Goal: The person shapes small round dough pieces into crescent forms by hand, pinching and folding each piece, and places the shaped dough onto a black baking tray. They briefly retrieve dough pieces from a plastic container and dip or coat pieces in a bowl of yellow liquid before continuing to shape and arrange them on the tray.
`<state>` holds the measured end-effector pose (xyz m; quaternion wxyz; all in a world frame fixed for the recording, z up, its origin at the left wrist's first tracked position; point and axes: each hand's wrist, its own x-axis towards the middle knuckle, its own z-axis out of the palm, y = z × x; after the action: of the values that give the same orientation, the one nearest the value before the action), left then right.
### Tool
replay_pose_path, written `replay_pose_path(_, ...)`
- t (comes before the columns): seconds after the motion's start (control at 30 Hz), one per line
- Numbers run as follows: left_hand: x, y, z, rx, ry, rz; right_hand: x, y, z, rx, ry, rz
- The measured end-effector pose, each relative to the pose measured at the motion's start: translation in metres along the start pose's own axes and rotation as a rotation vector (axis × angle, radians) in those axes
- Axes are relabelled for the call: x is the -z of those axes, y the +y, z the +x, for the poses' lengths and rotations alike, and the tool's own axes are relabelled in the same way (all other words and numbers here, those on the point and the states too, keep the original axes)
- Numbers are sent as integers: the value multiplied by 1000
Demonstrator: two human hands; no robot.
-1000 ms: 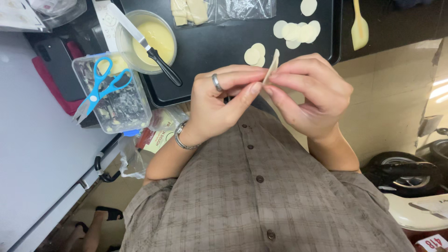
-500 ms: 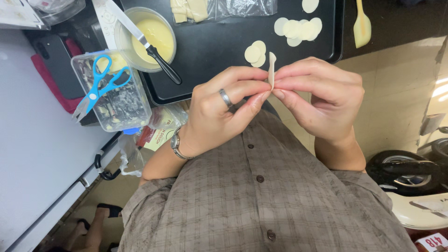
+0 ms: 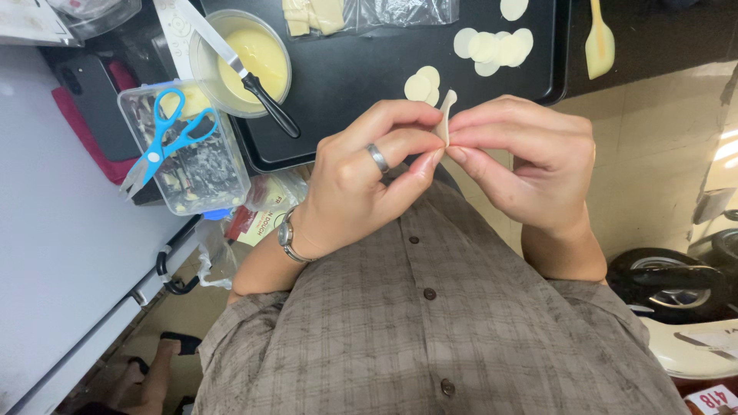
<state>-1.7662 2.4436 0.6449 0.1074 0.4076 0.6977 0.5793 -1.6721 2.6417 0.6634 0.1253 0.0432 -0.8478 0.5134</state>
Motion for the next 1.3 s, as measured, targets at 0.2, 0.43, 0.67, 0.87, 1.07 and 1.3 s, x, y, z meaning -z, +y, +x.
replay_pose_path(0.2,-5,1,0,-27,56,42,1,-3,2,-20,-30,1)
replay_pose_path(0.43,-3,-1,0,-18,42,-4,4,-2,5,-40,-57,47)
replay_pose_path(0.67,-3,-1,1,6,39,-57,5,-3,4,-67,-57,81)
replay_pose_path(0.87,-1,-1,1,38,25,-132,5,-4,4,-84,-63,103)
replay_pose_path(1.07,2,-1,1,68,10,-171,3,-6,6,-81,-60,114)
replay_pose_path(1.3,1,-3,-2,77,11,-203,1,-7,3,-100,-48,95)
